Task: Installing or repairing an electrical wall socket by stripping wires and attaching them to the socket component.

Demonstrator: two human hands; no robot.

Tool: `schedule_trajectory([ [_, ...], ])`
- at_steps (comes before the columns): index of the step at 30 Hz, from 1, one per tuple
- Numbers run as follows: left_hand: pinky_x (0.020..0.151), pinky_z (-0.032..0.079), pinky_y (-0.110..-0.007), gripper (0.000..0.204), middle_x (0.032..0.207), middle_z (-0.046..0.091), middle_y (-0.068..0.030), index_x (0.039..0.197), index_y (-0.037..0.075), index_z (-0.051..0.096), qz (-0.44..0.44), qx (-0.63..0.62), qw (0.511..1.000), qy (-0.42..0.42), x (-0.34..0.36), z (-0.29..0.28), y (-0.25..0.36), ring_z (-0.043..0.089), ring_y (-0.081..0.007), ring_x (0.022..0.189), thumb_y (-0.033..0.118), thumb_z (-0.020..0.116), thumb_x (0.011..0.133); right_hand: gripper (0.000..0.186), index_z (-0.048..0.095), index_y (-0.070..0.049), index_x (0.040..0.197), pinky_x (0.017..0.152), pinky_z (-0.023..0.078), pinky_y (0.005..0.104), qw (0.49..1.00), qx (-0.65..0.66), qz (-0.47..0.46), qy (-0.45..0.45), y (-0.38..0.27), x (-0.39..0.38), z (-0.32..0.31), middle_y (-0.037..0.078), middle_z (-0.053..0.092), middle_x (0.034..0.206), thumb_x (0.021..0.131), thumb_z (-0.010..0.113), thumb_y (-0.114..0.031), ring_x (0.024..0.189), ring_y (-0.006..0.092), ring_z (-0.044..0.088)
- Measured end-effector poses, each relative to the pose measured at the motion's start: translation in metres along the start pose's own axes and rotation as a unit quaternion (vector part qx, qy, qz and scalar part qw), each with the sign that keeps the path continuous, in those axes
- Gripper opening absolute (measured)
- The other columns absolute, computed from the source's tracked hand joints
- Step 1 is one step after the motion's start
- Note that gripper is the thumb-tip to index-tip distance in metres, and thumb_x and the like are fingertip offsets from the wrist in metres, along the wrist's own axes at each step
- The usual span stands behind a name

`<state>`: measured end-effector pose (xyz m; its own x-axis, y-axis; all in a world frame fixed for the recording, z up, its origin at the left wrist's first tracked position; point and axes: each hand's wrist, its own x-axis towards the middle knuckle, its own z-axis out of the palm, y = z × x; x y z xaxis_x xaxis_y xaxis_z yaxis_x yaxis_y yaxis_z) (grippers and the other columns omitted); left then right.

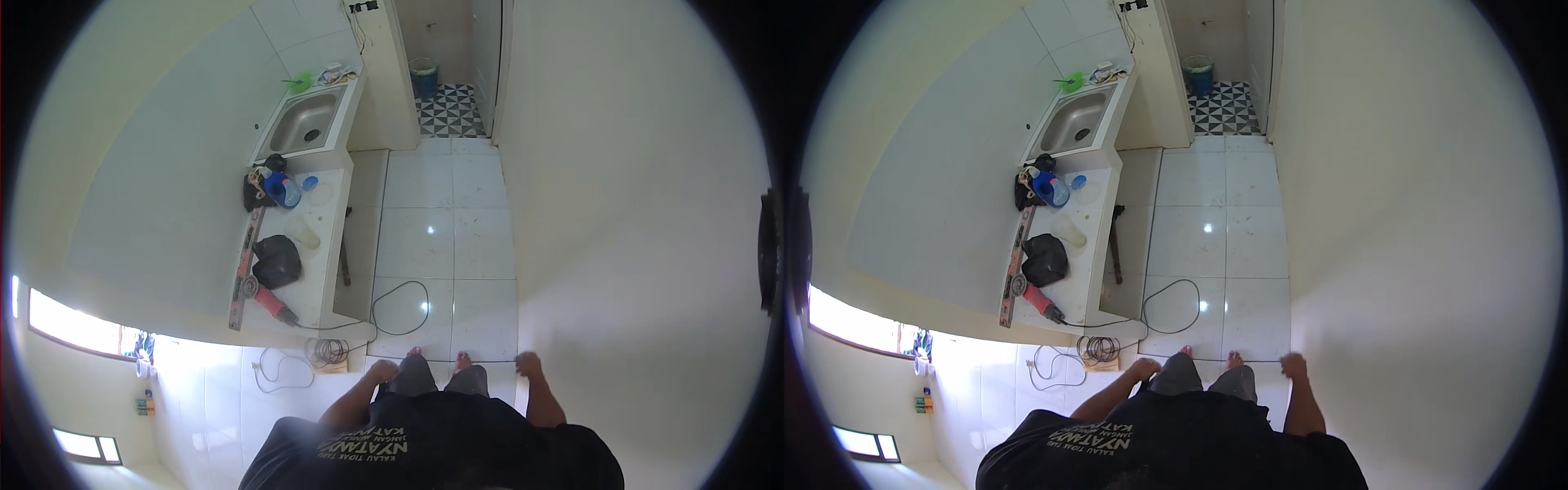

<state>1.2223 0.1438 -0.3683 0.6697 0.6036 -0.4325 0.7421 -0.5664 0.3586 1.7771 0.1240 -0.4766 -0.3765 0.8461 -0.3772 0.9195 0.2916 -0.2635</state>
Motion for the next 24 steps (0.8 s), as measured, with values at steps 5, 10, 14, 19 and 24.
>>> schedule_trajectory([
  [5, 0.08, 0.054, -0.044, 0.022, 0.095, 0.069, -0.0145, 0.092, 0.01, 0.068, -0.105, -0.016, 0.991, -0.079, -0.039, 0.032, 0.042, 0.067, -0.0318, 0.094, 0.025, 0.054, 0.083, 0.016, 0.063, -0.006, 0.088, 0.045, 0.052, 0.0319, 0.911, 0.343, 0.21, 0.091, 0.011, 0.059, -0.092, 0.006, 0.065, 0.07, 0.081, 0.066, -0.021, 0.055, 0.0173, 0.066],
  [10, 0.086, 0.052, -0.04, 0.03, 0.1, 0.067, -0.0121, 0.107, 0.01, 0.064, -0.057, -0.118, 0.983, -0.13, -0.048, 0.069, 0.045, 0.065, -0.0294, 0.098, 0.024, 0.057, 0.082, 0.023, 0.063, -0.001, 0.091, 0.049, 0.052, 0.0342, 0.85, 0.448, 0.271, 0.051, -0.065, 0.071, -0.145, 0.009, 0.065, 0.066, 0.081, 0.064, -0.022, 0.052, 0.0199, 0.065],
  [14, 0.073, 0.054, -0.036, 0.032, 0.102, 0.067, -0.0091, 0.109, 0.008, 0.061, -0.171, -0.323, 0.93, -0.022, -0.035, 0.054, 0.054, 0.067, -0.0247, 0.087, 0.014, 0.065, 0.077, 0.015, 0.063, -0.005, 0.084, 0.046, 0.053, 0.0323, 0.87, 0.407, 0.267, -0.074, -0.104, 0.069, -0.115, 0.007, 0.065, 0.068, 0.084, 0.06, -0.02, 0.053, 0.0181, 0.065],
  [19, 0.052, 0.046, -0.026, 0.021, 0.093, 0.065, 0.0004, 0.107, 0.01, 0.062, -0.203, -0.573, 0.78, 0.147, -0.032, 0.062, 0.034, 0.062, -0.0105, 0.072, 0.016, 0.06, 0.087, 0.029, 0.07, -0.005, 0.085, 0.071, 0.055, 0.0403, 0.991, 0.075, -0.021, -0.11, -0.152, 0.069, -0.097, 0.013, 0.07, 0.083, 0.078, 0.067, -0.033, 0.077, 0.0252, 0.069],
  [24, 0.077, 0.05, -0.038, 0.046, 0.096, 0.064, -0.0081, 0.102, 0.009, 0.059, -0.123, -0.157, 0.966, 0.162, -0.066, 0.082, 0.034, 0.061, -0.0294, 0.09, 0.015, 0.076, 0.059, 0.034, 0.069, -0.004, 0.098, 0.066, 0.054, 0.0352, 0.967, 0.179, 0.014, -0.181, -0.19, 0.083, -0.141, 0.011, 0.07, 0.082, 0.078, 0.068, -0.031, 0.072, 0.0219, 0.068],
])
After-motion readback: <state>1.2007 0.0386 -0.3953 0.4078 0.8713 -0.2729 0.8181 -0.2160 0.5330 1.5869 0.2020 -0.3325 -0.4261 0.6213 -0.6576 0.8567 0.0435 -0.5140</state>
